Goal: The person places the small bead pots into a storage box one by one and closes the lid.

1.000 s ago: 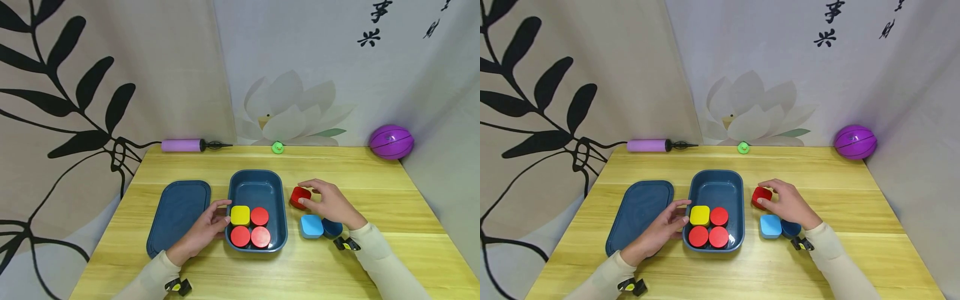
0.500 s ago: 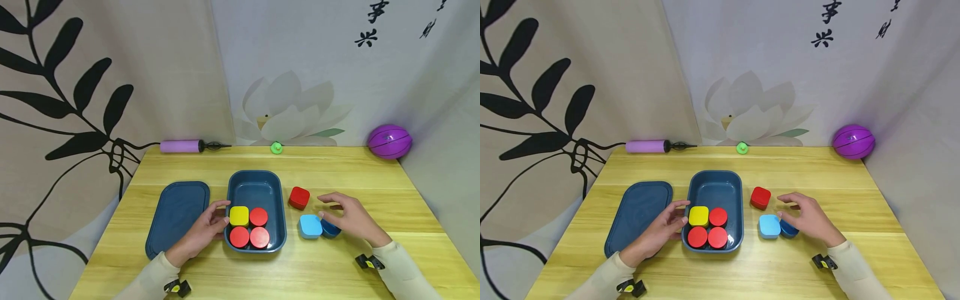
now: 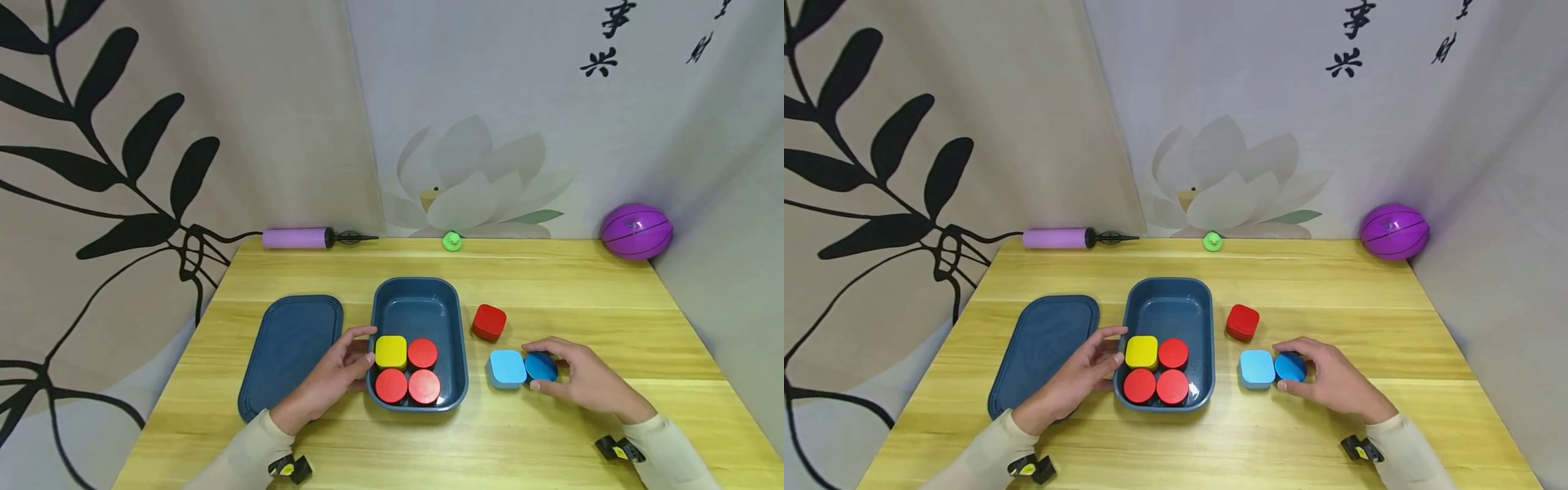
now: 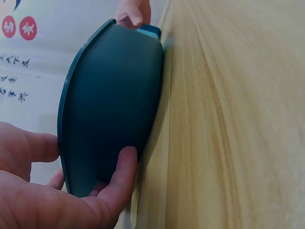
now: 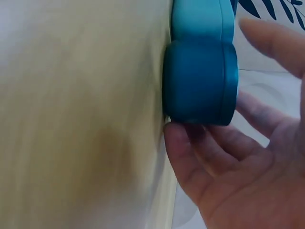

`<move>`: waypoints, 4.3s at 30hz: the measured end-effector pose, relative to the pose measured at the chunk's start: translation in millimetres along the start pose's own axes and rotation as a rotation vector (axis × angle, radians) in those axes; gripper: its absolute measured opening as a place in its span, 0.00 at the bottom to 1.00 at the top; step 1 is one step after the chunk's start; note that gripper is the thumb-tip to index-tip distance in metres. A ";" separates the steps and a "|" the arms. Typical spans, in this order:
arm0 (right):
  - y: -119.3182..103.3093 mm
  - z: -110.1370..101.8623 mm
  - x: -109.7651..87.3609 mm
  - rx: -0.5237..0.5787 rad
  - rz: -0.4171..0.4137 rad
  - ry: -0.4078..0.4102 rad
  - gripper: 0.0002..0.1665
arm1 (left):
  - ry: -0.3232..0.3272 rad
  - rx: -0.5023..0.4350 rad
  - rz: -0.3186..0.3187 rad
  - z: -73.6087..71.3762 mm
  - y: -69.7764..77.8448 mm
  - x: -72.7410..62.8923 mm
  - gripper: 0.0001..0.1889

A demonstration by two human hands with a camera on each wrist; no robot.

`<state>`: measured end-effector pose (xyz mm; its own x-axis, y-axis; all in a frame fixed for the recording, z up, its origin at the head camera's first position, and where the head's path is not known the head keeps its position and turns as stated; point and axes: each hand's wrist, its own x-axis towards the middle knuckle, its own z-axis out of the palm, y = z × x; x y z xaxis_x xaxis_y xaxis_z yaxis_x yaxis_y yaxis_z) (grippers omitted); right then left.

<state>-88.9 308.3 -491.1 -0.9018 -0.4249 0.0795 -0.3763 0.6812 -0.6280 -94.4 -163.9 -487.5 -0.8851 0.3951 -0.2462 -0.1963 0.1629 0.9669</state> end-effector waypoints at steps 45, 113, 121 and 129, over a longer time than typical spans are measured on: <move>-63.3 -13.4 101.5 0.055 -0.139 0.108 0.35 | -0.004 -0.017 -0.004 -0.6 0.8 0.4 0.30; -135.9 30.1 156.4 0.118 -0.195 -0.003 0.27 | -0.004 -0.031 -0.006 -1.8 -0.6 1.7 0.28; -116.6 12.5 129.7 0.128 -0.155 0.114 0.24 | -0.008 -0.037 0.000 -1.6 -0.7 1.7 0.28; -89.8 7.0 104.4 0.077 -0.147 0.206 0.21 | -0.009 -0.032 -0.002 -1.4 0.1 1.8 0.28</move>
<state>-147.8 198.6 -431.8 -0.8658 -0.3804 0.3250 -0.4963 0.5703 -0.6546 -96.7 -164.5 -487.7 -0.8809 0.4027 -0.2487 -0.2117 0.1348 0.9680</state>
